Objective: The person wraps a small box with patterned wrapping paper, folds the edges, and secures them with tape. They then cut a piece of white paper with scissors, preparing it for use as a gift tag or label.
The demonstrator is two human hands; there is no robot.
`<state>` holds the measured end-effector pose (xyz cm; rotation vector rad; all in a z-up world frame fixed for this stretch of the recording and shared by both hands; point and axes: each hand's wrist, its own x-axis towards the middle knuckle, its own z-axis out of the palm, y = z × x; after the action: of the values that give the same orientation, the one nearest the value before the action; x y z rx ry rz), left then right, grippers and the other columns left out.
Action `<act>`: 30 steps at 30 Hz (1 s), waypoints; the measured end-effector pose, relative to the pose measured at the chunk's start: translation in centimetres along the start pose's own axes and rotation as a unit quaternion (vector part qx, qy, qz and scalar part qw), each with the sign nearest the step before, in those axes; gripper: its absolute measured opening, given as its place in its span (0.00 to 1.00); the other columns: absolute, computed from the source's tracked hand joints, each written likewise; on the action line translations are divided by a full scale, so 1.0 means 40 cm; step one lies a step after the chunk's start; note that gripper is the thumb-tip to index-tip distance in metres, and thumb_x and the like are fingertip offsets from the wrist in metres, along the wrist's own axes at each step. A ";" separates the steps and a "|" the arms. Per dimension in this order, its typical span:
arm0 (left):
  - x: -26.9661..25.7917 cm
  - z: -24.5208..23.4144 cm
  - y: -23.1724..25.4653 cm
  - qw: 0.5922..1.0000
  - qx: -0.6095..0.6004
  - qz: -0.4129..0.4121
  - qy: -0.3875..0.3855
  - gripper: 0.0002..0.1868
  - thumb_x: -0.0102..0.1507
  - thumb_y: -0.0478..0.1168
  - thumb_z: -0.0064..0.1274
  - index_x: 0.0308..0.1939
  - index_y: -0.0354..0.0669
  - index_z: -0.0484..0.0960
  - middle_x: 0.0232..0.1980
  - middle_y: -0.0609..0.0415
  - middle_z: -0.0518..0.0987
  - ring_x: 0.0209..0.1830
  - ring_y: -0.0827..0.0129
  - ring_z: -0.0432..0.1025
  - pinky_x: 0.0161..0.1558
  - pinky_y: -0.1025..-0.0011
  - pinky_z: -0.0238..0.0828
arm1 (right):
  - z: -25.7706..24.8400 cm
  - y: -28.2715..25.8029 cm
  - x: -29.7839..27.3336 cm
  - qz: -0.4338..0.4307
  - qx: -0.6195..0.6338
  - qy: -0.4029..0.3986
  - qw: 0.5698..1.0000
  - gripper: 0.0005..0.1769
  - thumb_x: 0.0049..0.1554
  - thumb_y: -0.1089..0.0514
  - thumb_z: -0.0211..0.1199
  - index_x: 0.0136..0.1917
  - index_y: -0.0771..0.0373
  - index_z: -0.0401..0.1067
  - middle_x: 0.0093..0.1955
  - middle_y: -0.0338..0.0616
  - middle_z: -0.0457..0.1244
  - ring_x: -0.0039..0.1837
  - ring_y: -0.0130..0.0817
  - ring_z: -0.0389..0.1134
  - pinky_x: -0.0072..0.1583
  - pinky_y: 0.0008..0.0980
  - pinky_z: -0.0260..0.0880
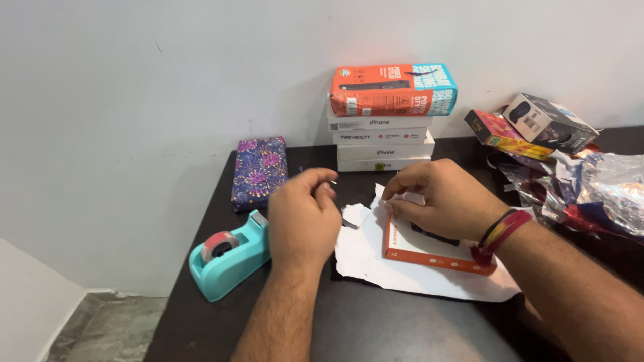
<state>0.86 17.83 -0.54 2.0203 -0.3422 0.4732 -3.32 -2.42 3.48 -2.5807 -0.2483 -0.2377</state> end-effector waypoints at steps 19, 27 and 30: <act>0.097 0.012 0.051 0.980 0.167 -0.056 -0.093 0.18 0.56 0.30 0.58 0.50 0.45 0.84 0.47 0.45 0.84 0.52 0.54 0.77 0.52 0.58 0.74 | 0.029 0.014 -0.046 -0.072 0.036 0.146 0.986 0.11 0.50 0.58 0.69 0.46 0.64 0.81 0.41 0.45 0.73 0.43 0.33 0.74 0.46 0.32 0.74; 0.009 0.042 0.099 0.977 -0.180 0.093 0.063 0.06 0.61 0.30 0.59 0.42 0.37 0.85 0.37 0.50 0.87 0.35 0.68 0.82 0.37 0.69 0.78 | 0.069 -0.013 -0.039 0.052 0.329 0.082 0.939 0.09 0.61 0.62 0.64 0.51 0.70 0.76 0.41 0.49 0.72 0.40 0.31 0.73 0.40 0.29 0.73; -0.019 0.069 0.110 0.938 -0.337 -0.042 0.067 0.06 0.61 0.30 0.60 0.42 0.33 0.84 0.36 0.52 0.87 0.32 0.77 0.79 0.34 0.75 0.76 | 0.090 -0.022 -0.035 0.049 0.413 0.052 0.908 0.09 0.58 0.62 0.60 0.52 0.67 0.74 0.43 0.44 0.72 0.43 0.28 0.75 0.44 0.27 0.78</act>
<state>-1.17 13.35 1.32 1.3212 -0.2828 0.3714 -4.45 0.04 0.58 -1.7247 -0.1344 -0.1776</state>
